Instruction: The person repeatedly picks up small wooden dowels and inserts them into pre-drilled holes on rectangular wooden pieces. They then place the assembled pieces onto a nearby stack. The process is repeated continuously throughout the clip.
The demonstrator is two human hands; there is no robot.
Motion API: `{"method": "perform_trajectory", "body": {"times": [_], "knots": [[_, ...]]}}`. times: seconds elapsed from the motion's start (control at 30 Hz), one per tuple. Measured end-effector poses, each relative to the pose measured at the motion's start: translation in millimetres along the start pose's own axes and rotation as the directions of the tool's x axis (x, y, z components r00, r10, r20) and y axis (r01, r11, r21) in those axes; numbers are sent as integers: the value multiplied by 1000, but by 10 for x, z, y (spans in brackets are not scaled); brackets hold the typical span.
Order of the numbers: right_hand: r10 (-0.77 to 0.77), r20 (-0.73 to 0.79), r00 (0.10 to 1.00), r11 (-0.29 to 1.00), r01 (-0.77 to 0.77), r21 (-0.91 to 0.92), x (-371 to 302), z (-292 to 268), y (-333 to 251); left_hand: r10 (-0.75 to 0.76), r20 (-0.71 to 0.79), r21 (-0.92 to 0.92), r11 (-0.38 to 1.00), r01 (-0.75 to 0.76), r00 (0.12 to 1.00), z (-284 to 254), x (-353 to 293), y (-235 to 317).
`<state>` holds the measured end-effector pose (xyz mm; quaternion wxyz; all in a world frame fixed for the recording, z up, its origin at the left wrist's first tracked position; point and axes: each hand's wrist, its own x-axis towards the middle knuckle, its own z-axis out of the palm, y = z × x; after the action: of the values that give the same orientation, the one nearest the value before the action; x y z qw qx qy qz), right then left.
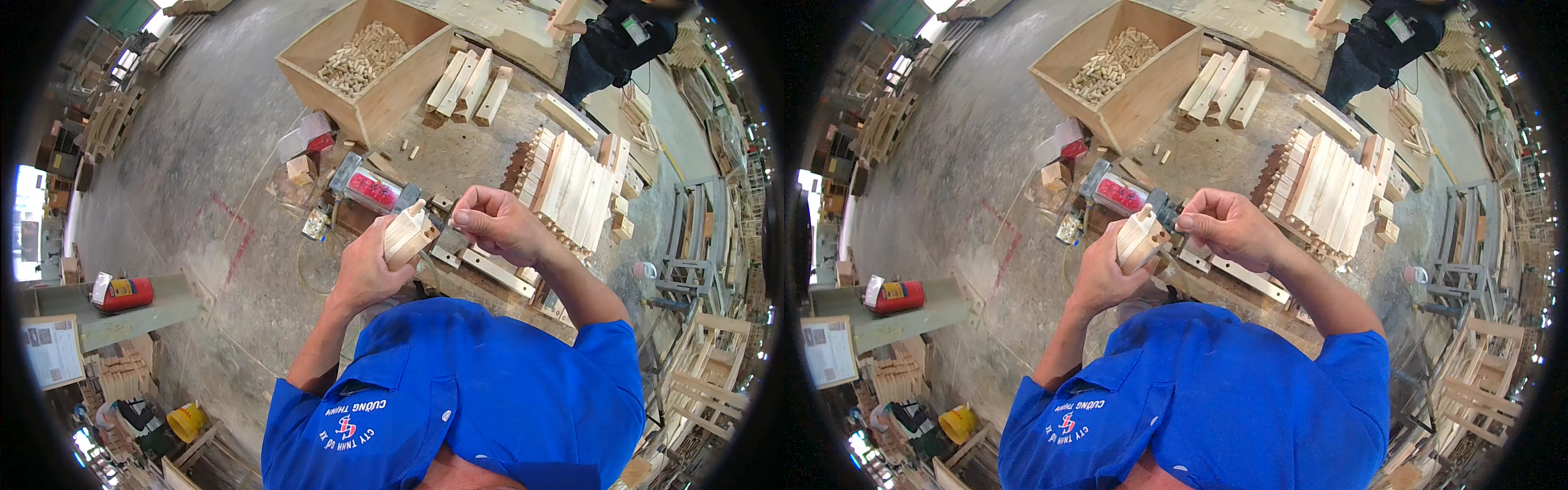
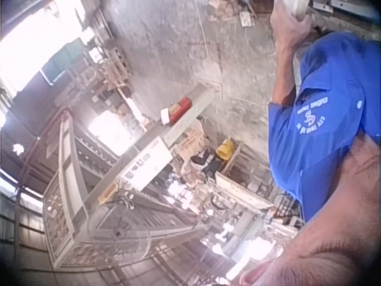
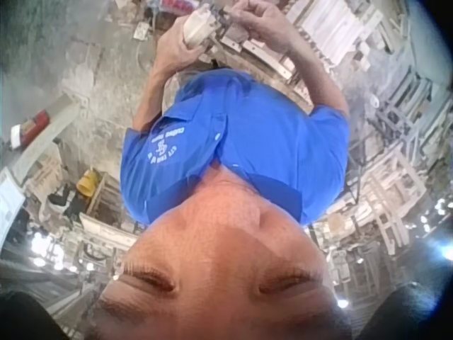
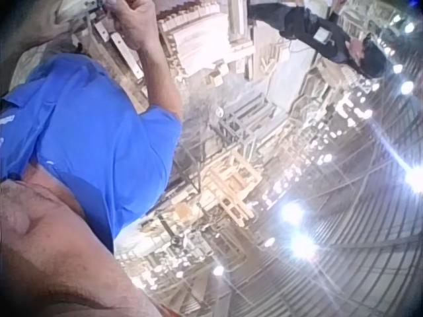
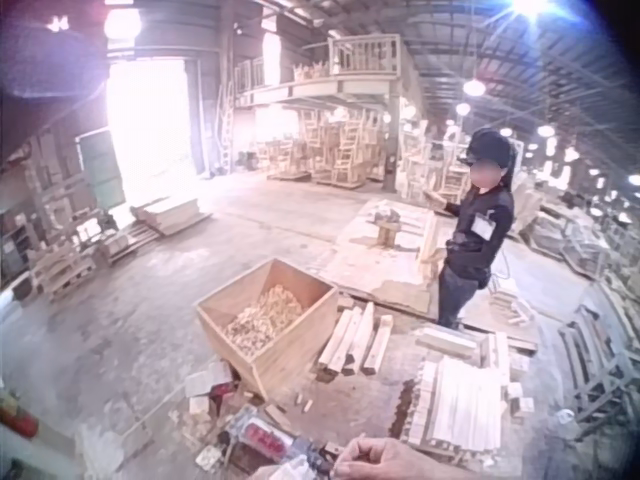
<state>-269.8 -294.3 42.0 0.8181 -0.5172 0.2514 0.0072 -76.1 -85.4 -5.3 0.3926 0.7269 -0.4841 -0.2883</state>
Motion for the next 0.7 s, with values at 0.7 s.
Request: {"method": "perform_trajectory", "body": {"times": [0.7], "knots": [[-475, 340, 812, 323, 520, -790, 39, 333, -205, 68, 4, 50, 996, -68, 998, -15, -20, -25]]}}
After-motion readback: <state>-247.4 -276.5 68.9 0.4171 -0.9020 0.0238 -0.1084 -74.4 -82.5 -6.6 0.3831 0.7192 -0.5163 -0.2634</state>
